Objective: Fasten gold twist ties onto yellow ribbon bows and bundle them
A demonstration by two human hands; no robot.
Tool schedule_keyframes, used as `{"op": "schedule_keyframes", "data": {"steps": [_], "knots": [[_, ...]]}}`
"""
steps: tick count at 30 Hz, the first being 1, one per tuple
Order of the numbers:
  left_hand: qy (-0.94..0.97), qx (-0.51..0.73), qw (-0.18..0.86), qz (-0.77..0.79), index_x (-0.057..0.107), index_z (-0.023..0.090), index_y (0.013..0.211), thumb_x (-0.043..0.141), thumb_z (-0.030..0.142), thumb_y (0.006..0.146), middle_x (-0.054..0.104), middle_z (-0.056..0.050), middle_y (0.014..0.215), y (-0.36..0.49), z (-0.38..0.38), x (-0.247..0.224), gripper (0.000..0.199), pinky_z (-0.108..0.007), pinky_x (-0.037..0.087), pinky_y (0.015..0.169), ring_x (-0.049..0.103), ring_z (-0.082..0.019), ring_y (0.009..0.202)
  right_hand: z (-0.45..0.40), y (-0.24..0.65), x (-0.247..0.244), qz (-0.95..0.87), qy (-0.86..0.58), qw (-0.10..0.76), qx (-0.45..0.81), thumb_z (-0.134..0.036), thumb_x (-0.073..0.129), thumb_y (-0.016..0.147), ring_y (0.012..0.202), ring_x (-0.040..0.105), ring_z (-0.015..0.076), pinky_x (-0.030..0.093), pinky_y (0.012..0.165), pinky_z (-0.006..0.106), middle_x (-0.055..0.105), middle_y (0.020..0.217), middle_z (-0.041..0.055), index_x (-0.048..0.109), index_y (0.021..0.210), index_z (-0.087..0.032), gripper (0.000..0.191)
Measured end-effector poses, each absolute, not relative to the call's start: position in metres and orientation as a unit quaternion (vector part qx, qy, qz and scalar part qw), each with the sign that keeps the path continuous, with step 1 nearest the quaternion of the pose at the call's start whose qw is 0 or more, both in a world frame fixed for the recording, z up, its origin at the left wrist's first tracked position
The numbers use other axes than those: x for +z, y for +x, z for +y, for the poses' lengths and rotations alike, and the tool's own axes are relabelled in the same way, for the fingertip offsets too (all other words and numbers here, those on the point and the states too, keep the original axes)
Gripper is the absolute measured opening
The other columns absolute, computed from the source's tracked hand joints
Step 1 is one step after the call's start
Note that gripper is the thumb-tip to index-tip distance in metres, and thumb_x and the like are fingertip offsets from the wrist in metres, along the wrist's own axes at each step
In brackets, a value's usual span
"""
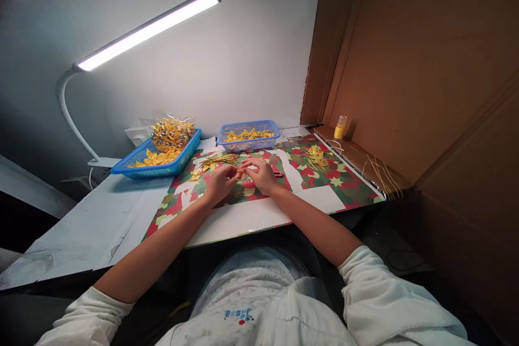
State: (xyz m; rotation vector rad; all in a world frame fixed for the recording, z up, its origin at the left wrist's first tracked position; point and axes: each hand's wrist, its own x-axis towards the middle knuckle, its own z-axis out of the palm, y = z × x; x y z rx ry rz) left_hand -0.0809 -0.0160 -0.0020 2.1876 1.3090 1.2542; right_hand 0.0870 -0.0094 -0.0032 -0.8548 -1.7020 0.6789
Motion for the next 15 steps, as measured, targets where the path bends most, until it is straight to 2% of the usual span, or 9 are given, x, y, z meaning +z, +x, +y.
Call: {"op": "schedule_keyframes", "data": {"steps": [5,9,12,15], "knots": [[0.767,0.428,0.151,0.454,0.060,0.019,0.068,0.057,0.026,0.077,0.059,0.002,0.058,-0.081,-0.014,-0.003,0.012,-0.024,0.038,0.054,0.050,-0.012,0.055,-0.010,0.086,-0.002,-0.715,-0.334,0.538,0.296,-0.035,0.058,0.084,0.101,0.063,0.0205,0.045,0.094,0.038,0.071,0.097,0.0059,0.062,0.078,-0.021,0.016],[0.762,0.419,0.162,0.466,0.058,0.020,0.064,0.058,0.025,0.076,0.057,0.002,0.057,-0.085,-0.010,-0.004,0.013,-0.024,0.036,0.052,0.047,-0.012,0.053,-0.006,0.094,0.008,-0.648,-0.285,0.612,0.354,-0.040,0.052,0.088,0.096,0.065,0.0174,0.047,0.094,0.035,0.069,0.085,0.0029,0.052,0.085,-0.024,0.017],[0.756,0.413,0.163,0.480,0.057,0.020,0.062,0.059,0.025,0.076,0.057,0.001,0.057,-0.089,-0.006,-0.006,0.015,-0.025,0.035,0.052,0.046,-0.012,0.053,0.005,0.113,0.018,-0.548,-0.279,0.682,0.397,-0.040,0.051,0.089,0.071,0.064,0.0132,0.052,0.080,0.032,0.062,0.072,-0.0024,0.043,0.087,-0.026,0.017],[0.756,0.401,0.166,0.490,0.055,0.020,0.061,0.059,0.025,0.075,0.057,0.001,0.058,-0.092,-0.002,-0.008,0.016,-0.025,0.034,0.052,0.046,-0.013,0.054,0.019,0.139,0.027,-0.438,-0.264,0.764,0.393,-0.035,0.052,0.088,0.052,0.051,0.0075,0.052,0.067,0.025,0.047,0.062,-0.0083,0.038,0.087,-0.026,0.016]]}}
